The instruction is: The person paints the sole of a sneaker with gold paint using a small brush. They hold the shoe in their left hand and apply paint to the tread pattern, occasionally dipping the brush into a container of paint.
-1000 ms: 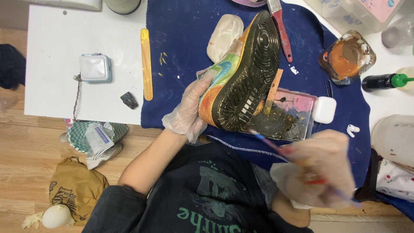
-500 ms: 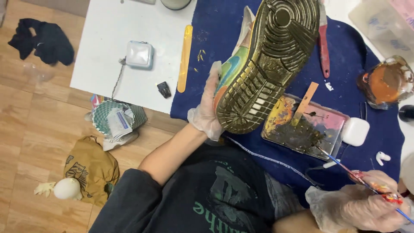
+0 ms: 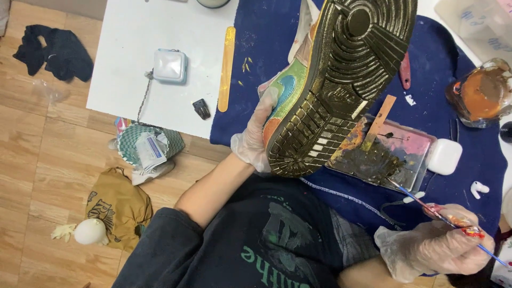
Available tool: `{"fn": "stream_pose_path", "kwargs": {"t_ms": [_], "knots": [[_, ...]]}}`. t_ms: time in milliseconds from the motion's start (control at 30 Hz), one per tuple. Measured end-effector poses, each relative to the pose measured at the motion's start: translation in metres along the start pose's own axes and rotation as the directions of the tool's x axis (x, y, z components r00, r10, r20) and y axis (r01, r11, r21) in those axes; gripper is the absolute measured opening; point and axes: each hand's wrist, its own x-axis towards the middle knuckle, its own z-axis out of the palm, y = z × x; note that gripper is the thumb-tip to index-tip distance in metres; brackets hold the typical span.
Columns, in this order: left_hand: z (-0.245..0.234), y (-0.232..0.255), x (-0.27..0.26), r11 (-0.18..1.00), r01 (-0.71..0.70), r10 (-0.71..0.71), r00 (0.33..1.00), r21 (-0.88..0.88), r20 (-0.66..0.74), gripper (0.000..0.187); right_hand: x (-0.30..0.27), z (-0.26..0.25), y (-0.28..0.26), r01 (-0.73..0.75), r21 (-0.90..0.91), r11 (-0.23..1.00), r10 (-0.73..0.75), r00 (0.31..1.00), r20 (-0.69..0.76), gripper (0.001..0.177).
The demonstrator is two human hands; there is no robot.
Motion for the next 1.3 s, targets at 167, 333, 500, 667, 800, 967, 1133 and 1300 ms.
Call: {"fn": "stream_pose_path", "kwargs": {"t_ms": [167, 333, 500, 667, 800, 967, 1133, 1300], "knots": [[-0.004, 0.002, -0.001, 0.999, 0.053, -0.053, 0.998, 0.009, -0.031, 0.066, -0.006, 0.000, 0.002, -0.053, 0.019, 0.998, 0.052, 0.999, 0.015, 0.038], [-0.001, 0.001, 0.000, 0.999, 0.024, -0.022, 0.999, 0.042, -0.044, 0.066, -0.010, -0.010, 0.019, -0.038, 0.053, 0.998, 0.038, 0.999, 0.008, 0.039], [-0.008, 0.001, 0.001, 0.996, -0.004, 0.005, 1.000, 0.088, -0.014, 0.068, -0.012, -0.007, 0.015, -0.078, 0.070, 0.995, 0.078, 0.997, 0.005, 0.045], [-0.006, 0.000, 0.000, 0.992, -0.052, 0.053, 0.999, 0.113, -0.001, 0.068, -0.012, -0.005, 0.016, -0.060, 0.056, 0.997, 0.060, 0.998, -0.001, 0.050], [-0.006, 0.000, -0.001, 0.989, -0.057, 0.057, 0.998, 0.134, 0.007, 0.070, -0.013, -0.006, 0.017, -0.059, 0.037, 0.998, 0.058, 0.998, 0.022, 0.050], [-0.008, 0.000, -0.003, 0.993, -0.073, 0.071, 0.997, 0.095, 0.027, 0.068, -0.014, -0.001, 0.007, -0.150, 0.027, 0.988, 0.149, 0.989, 0.026, 0.048], [-0.012, 0.002, -0.006, 0.997, 0.069, -0.070, 0.997, 0.029, 0.032, 0.074, -0.014, 0.000, 0.013, -0.097, 0.013, 0.995, 0.096, 0.995, 0.005, 0.050], [-0.003, 0.000, -0.006, 0.991, 0.136, -0.137, 0.988, 0.017, 0.072, 0.077, -0.012, 0.008, 0.002, -0.095, -0.006, 0.995, 0.095, 0.995, 0.005, 0.045]]}}
